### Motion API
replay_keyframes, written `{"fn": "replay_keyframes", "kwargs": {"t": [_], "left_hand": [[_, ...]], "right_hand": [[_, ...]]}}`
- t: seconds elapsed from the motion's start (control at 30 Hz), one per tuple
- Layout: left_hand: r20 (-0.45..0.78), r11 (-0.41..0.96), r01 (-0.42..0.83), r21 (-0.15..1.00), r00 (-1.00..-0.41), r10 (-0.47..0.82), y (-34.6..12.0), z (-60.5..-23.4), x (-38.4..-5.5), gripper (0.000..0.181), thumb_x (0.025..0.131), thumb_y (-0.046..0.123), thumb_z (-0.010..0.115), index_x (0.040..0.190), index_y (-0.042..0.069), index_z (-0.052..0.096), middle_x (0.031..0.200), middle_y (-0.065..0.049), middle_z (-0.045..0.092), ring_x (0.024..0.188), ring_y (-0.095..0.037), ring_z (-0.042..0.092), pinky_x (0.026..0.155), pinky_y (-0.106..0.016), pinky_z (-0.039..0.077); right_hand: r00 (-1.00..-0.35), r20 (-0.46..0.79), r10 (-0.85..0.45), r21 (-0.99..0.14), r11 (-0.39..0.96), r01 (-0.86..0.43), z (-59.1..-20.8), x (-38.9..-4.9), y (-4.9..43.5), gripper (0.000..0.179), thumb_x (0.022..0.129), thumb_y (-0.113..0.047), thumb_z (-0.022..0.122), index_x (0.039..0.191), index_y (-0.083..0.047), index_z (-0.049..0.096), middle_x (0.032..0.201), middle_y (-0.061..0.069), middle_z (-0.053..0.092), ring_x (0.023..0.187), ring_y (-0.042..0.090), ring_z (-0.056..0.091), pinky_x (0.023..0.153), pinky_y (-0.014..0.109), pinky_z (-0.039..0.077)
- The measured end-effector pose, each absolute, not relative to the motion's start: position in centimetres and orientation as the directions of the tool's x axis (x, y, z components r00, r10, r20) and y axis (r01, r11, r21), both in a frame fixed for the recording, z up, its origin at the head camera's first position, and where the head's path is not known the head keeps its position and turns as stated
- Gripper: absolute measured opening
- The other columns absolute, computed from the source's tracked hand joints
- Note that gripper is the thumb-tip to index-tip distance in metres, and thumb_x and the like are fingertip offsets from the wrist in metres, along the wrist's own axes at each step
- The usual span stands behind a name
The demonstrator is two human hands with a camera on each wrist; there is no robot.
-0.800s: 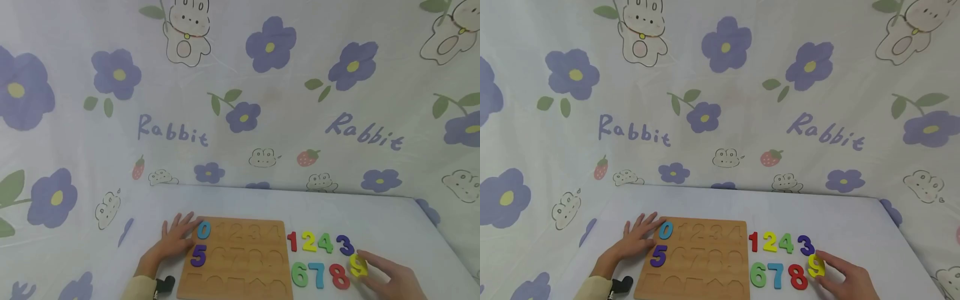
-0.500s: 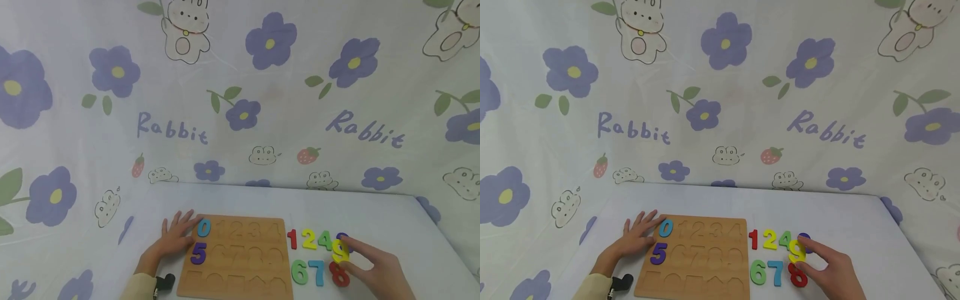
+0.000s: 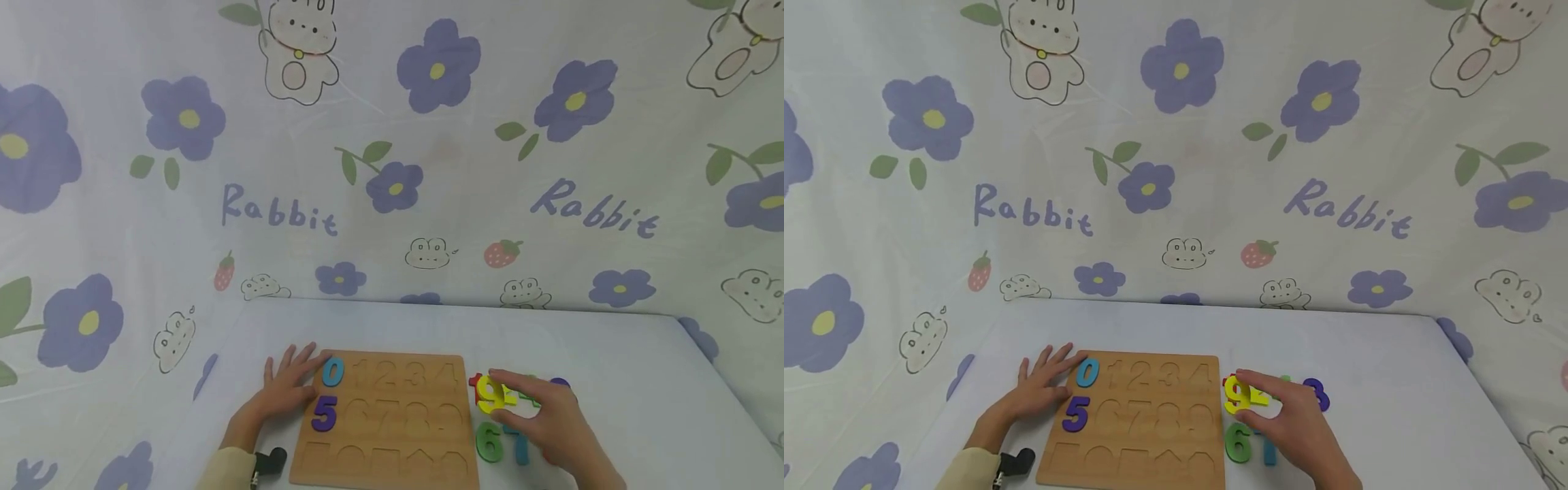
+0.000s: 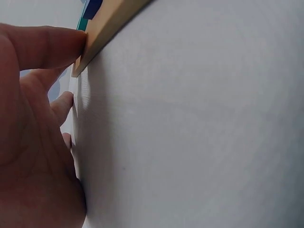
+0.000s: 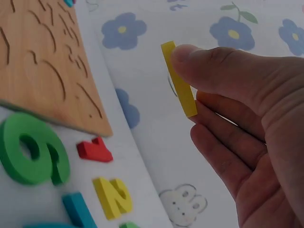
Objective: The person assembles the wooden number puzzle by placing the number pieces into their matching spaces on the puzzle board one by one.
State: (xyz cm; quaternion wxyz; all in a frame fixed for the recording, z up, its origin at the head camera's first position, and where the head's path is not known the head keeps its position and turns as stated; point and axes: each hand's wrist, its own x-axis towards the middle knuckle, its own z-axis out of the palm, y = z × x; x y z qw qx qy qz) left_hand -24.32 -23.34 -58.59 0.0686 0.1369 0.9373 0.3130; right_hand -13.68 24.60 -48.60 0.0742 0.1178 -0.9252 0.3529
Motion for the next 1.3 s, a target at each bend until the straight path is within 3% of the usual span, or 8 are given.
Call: {"fn": "replay_keyframes", "kwargs": {"t": [0.3, 0.73, 1.3], "left_hand": [[-0.073, 0.782, 0.197, 0.591, -0.953, 0.295, -23.6, -59.4, -24.9, 0.081, 0.089, 0.021, 0.068, 0.167, 0.032, 0.047, 0.183, -0.013, 0.024, 0.169, -0.053, -0.004, 0.125, -0.079, -0.021], [-0.058, 0.782, 0.202, 0.59, -0.955, 0.291, -23.6, -59.8, -24.9, 0.08, 0.09, 0.019, 0.068, 0.167, 0.031, 0.049, 0.182, -0.014, 0.025, 0.169, -0.053, -0.002, 0.125, -0.079, -0.022], [-0.055, 0.778, 0.204, 0.594, -0.955, 0.292, -23.7, -59.7, -24.8, 0.08, 0.09, 0.019, 0.067, 0.167, 0.032, 0.048, 0.183, -0.014, 0.025, 0.169, -0.053, -0.003, 0.125, -0.079, -0.021]], "right_hand": [[-0.958, 0.142, -0.249, -0.665, 0.693, -0.279, -50.9, -14.8, 21.6, 0.056, 0.084, -0.025, 0.095, 0.137, -0.024, 0.078, 0.135, -0.012, 0.078, 0.126, 0.021, 0.075, 0.108, 0.049, 0.062], [-0.961, -0.038, -0.273, -0.716, 0.679, -0.164, -54.1, -15.3, 19.5, 0.051, 0.089, -0.025, 0.092, 0.138, -0.022, 0.077, 0.141, -0.005, 0.076, 0.133, 0.028, 0.071, 0.107, 0.053, 0.062], [-0.949, -0.073, -0.308, -0.656, 0.731, -0.187, -55.0, -15.6, 18.5, 0.052, 0.088, -0.017, 0.091, 0.138, -0.019, 0.076, 0.14, 0.001, 0.077, 0.128, 0.028, 0.073, 0.105, 0.05, 0.063]]}}
